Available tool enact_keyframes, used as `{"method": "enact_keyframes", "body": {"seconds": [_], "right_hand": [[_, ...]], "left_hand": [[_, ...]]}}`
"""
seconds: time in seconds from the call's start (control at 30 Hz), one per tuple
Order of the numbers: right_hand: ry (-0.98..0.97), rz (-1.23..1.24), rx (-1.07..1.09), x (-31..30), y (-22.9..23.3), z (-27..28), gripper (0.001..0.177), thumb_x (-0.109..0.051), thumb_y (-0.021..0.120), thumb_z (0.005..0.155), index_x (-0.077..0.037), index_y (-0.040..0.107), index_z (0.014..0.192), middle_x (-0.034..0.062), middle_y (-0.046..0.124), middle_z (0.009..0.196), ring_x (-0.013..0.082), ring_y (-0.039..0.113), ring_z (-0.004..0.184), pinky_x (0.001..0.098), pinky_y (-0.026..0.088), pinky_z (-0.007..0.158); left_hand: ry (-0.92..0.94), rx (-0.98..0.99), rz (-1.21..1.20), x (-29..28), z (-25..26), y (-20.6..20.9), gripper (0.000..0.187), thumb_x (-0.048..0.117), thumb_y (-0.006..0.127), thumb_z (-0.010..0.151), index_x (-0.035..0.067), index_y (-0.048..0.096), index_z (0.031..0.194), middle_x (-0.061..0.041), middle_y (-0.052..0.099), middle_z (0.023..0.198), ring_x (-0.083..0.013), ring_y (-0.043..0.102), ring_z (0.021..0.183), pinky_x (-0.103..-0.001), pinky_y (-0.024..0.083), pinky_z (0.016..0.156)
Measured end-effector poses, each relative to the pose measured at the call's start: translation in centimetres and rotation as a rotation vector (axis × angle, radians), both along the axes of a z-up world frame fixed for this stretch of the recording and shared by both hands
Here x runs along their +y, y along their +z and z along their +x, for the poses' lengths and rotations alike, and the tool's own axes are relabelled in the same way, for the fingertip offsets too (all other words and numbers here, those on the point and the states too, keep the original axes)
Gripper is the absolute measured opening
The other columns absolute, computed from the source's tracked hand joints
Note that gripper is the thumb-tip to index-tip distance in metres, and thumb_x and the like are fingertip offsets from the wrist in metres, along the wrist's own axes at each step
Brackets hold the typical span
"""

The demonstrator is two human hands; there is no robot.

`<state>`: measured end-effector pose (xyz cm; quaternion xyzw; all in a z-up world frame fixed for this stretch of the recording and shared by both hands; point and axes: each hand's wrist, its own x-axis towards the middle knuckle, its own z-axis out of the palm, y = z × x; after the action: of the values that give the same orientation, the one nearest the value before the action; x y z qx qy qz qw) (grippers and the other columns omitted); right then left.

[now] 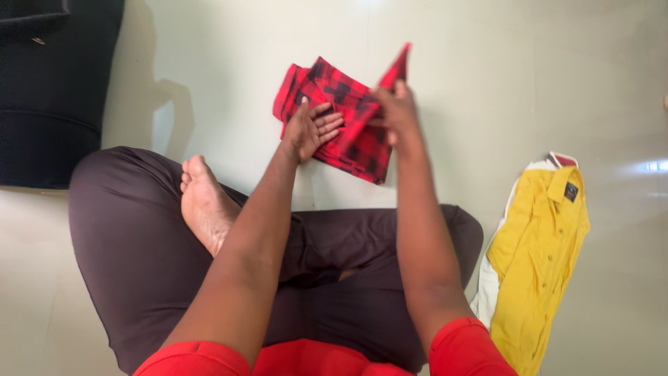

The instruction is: The person folds a red and black checkered shirt on the floor and then places it into a black bag.

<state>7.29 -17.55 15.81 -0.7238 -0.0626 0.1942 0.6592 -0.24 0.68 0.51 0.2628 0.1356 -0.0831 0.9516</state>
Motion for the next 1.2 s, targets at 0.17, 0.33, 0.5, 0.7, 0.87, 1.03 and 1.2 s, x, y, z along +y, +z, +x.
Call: {"method": "enact_keyframes", "body": {"seconds": [0.17, 0.33, 0.5, 0.7, 0.87, 1.03, 1.2], "right_hand": [[0.203, -0.031, 0.045, 2.5, -3.4, 0.2, 0.038, -0.042, 0.062, 0.102, -0.006, 0.065, 0.113, 0.0085, 0.072, 0.097, 0.0191, 0.071, 0.087, 0.0324, 0.061, 0.072], [-0.128, -0.661, -0.584, -2.2, -10.2, 1.5, 0.037, -0.045, 0.053, 0.107, -0.012, 0.067, 0.119, 0.0079, 0.074, 0.118, 0.0270, 0.071, 0.114, 0.0443, 0.056, 0.101], [0.073, -1.020, -0.829, -1.4, -15.0, 0.0, 0.055, -0.048, 0.041, 0.109, -0.021, 0.039, 0.157, 0.0085, 0.032, 0.165, 0.0350, 0.022, 0.154, 0.0663, 0.018, 0.118], [0.125, -1.114, -0.779, -0.5, -14.5, -1.1, 0.059, -0.050, 0.037, 0.109, -0.026, 0.033, 0.162, 0.0038, 0.025, 0.171, 0.0324, 0.013, 0.158, 0.0726, 0.014, 0.119], [-0.018, -0.948, -0.712, -1.5, -16.0, 1.6, 0.050, -0.043, 0.053, 0.105, -0.024, 0.046, 0.151, 0.0091, 0.034, 0.164, 0.0330, 0.022, 0.155, 0.0621, 0.020, 0.121], [-0.480, -0.723, -0.192, -2.8, -14.9, 3.0, 0.056, -0.036, 0.078, 0.089, -0.006, 0.054, 0.130, 0.0168, 0.055, 0.139, 0.0321, 0.049, 0.129, 0.0437, 0.044, 0.108], [-0.356, -0.100, 0.166, -3.0, -12.6, 3.9, 0.043, -0.014, 0.072, 0.078, -0.002, 0.059, 0.117, 0.0120, 0.070, 0.110, 0.0255, 0.069, 0.105, 0.0392, 0.055, 0.094]], "left_hand": [[0.100, -0.103, -0.327, 0.5, -1.1, 0.4, 0.095, 0.079, 0.041, 0.092, 0.009, 0.042, 0.156, -0.019, 0.050, 0.156, -0.0388, 0.048, 0.144, -0.060, 0.036, 0.121], [0.144, -0.044, -0.347, 0.8, -2.3, 0.8, 0.108, 0.085, 0.049, 0.079, 0.011, 0.041, 0.156, -0.018, 0.046, 0.159, -0.0402, 0.045, 0.145, -0.064, 0.036, 0.119], [0.155, -0.087, -0.319, 0.9, -2.7, 4.0, 0.106, 0.083, 0.053, 0.076, 0.010, 0.043, 0.152, -0.019, 0.048, 0.155, -0.0412, 0.047, 0.141, -0.065, 0.038, 0.115], [0.108, 0.136, 0.199, 2.2, 0.0, 4.8, 0.065, 0.039, 0.074, 0.087, 0.002, 0.058, 0.138, -0.017, 0.068, 0.135, -0.0328, 0.066, 0.124, -0.051, 0.052, 0.107], [0.280, 0.294, 1.113, 3.9, 0.4, 5.7, 0.041, 0.011, 0.079, 0.084, 0.002, 0.068, 0.123, -0.013, 0.076, 0.114, -0.0255, 0.075, 0.104, -0.039, 0.060, 0.094], [0.439, 0.208, 1.587, 1.8, -0.6, 6.9, 0.037, 0.001, 0.073, 0.080, 0.003, 0.063, 0.115, -0.012, 0.072, 0.112, -0.0338, 0.068, 0.106, -0.044, 0.054, 0.090], [0.469, 0.038, 2.388, -0.5, -0.7, 6.0, 0.035, -0.002, 0.069, 0.078, 0.007, 0.062, 0.112, -0.015, 0.063, 0.116, -0.0344, 0.066, 0.103, -0.045, 0.052, 0.082]]}}
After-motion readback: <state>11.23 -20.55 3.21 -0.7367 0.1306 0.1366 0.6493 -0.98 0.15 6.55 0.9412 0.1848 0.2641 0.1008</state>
